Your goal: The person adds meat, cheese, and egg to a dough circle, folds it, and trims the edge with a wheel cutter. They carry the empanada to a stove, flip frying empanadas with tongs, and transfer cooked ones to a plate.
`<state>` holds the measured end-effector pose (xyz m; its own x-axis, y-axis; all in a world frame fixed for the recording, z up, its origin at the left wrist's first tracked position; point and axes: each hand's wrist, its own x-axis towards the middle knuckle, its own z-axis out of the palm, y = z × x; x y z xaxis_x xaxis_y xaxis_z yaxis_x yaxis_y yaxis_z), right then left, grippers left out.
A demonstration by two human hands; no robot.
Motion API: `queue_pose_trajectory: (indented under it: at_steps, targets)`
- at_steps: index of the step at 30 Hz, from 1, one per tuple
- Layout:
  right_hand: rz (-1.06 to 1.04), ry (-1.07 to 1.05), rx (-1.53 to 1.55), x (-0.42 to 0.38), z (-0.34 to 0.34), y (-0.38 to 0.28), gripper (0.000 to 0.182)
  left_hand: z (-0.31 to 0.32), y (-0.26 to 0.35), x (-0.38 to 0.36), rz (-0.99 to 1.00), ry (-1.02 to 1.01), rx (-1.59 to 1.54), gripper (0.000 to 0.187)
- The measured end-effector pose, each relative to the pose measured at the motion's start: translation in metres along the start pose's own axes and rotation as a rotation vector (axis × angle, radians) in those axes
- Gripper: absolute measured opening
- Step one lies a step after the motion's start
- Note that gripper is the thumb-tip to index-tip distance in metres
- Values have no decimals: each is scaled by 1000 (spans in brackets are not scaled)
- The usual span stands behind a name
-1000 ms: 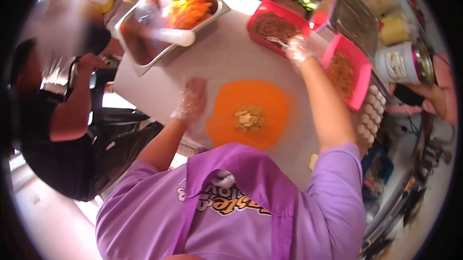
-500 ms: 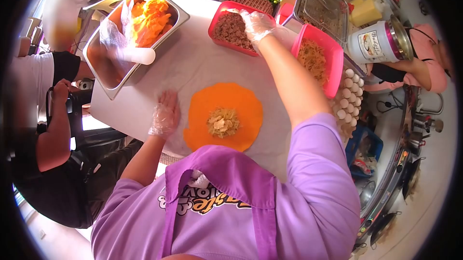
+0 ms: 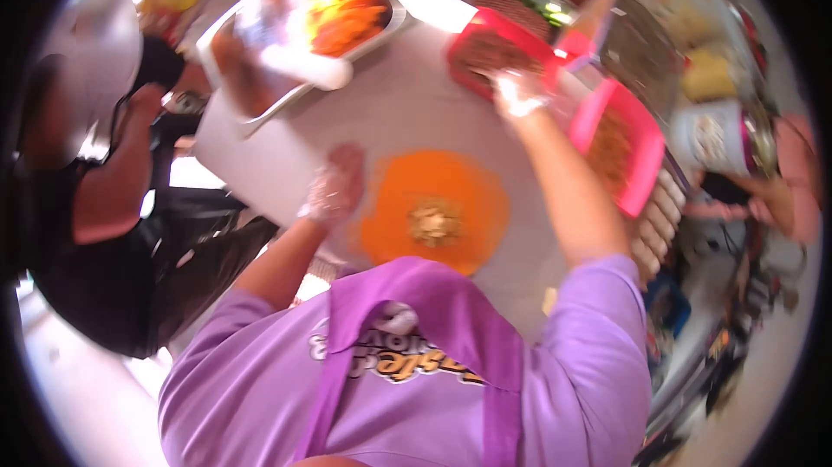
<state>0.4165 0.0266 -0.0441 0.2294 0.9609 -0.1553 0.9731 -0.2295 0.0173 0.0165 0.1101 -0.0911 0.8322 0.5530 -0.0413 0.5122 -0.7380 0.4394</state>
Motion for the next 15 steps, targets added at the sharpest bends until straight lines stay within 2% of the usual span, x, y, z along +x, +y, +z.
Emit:
queue_pose_trajectory:
  at_steps: [1,2,3,4,5,6,8,10,11,14,15]
  targets:
    - [10,100,146,-3,-2,-3,33,2,-3,0,43,27,46,41]
    - [99,13,128,2,2,7,36,2,-5,1,94,51,89,40]
    - [-15,110,92,0,0,23,34,-4,-3,2,101,42,100,41]
    - [83,46,143,-7,-42,2,41,-10,-2,2,121,29,99,41]
    - [331,117,408,-7,-49,-2,44,-13,-1,-1,100,28,106,41]
    - [457,104,512,-3,-38,6,46,-14,0,-2,115,42,110,42]
    - [412,101,548,10,14,42,23,-17,3,1,139,56,108,42]
    - [318,-33,119,-7,-4,12,26,-18,6,1,118,52,73,42]
    - [424,-48,348,-6,7,19,26,-17,7,1,122,48,68,42]
    - [341,69,303,-12,-53,-8,26,-14,5,1,116,36,85,42]
    - [345,54,272,-10,-50,-8,29,-13,4,1,110,31,93,43]
